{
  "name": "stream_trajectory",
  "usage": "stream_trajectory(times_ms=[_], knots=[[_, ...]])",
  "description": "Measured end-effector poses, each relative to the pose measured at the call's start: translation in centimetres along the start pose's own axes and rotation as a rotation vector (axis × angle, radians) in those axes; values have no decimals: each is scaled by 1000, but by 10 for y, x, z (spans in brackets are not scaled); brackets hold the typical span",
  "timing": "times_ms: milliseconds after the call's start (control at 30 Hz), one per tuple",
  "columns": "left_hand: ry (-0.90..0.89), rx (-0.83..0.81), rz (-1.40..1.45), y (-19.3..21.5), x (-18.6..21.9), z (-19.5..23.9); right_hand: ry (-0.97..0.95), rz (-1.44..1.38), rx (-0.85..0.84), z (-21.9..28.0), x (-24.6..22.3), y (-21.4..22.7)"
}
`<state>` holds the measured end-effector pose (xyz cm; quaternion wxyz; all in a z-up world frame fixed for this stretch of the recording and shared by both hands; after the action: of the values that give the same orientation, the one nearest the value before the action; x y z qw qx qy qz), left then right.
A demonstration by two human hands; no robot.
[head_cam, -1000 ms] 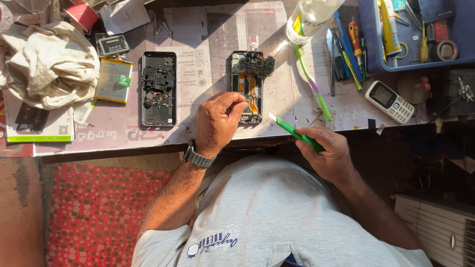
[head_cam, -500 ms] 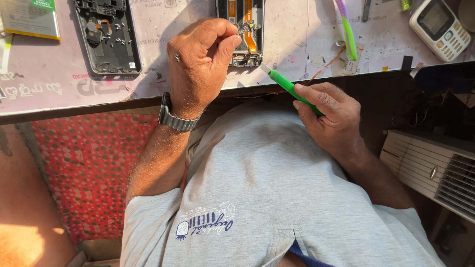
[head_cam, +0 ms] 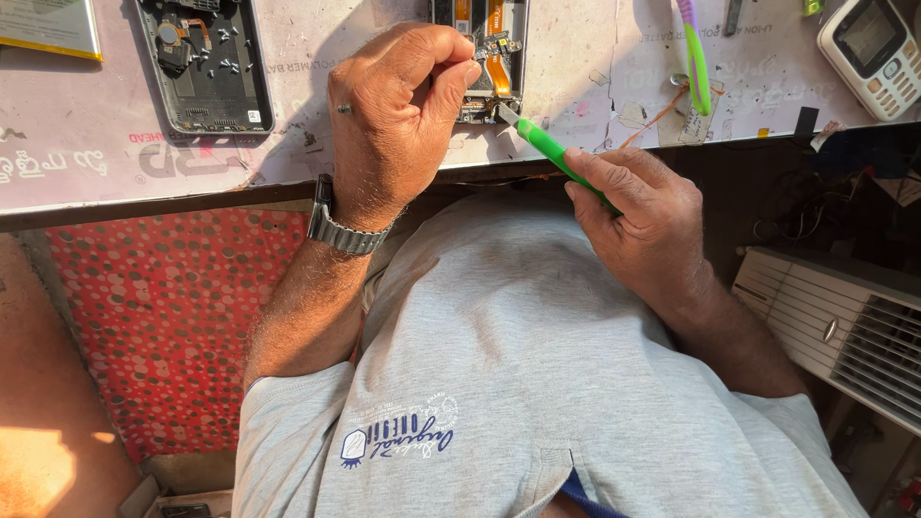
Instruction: The person cleans a small electronic component using a toothbrush and liquid from a bottle, then uses a green utility knife to scrape residue from the component. The work is performed at a cluttered repair bench with disassembled phone parts visible.
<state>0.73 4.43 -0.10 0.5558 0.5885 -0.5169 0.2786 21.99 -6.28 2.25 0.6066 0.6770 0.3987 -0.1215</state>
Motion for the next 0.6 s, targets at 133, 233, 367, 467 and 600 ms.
stream_trajectory(times_ms=[133, 233, 367, 467, 600], knots=[[1, 3, -9, 0, 1, 0, 4, -2, 11, -2, -2, 0], [-2, 5, -11, 0, 1, -1, -11, 5, 5, -4, -4, 2], [-1, 7, -15, 1, 1, 1, -11, 23, -17, -5, -7, 7], [-7, 10, -34, 1, 2, 0, -5, 25, -44, -8, -7, 10], [16, 10, -28, 0, 1, 0, 7, 29, -47, -12, -9, 11]])
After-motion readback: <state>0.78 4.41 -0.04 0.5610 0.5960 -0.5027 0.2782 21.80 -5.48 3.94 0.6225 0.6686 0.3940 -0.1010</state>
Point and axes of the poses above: each hand's wrist, its own z-axis away from the middle knuckle, its own y-axis out of the back of the hand, x = y × z, the point moved 5 cm from there along -z, towards the middle knuckle, and after that the axes turned 9 degrees about y, right-handed, at the moved point
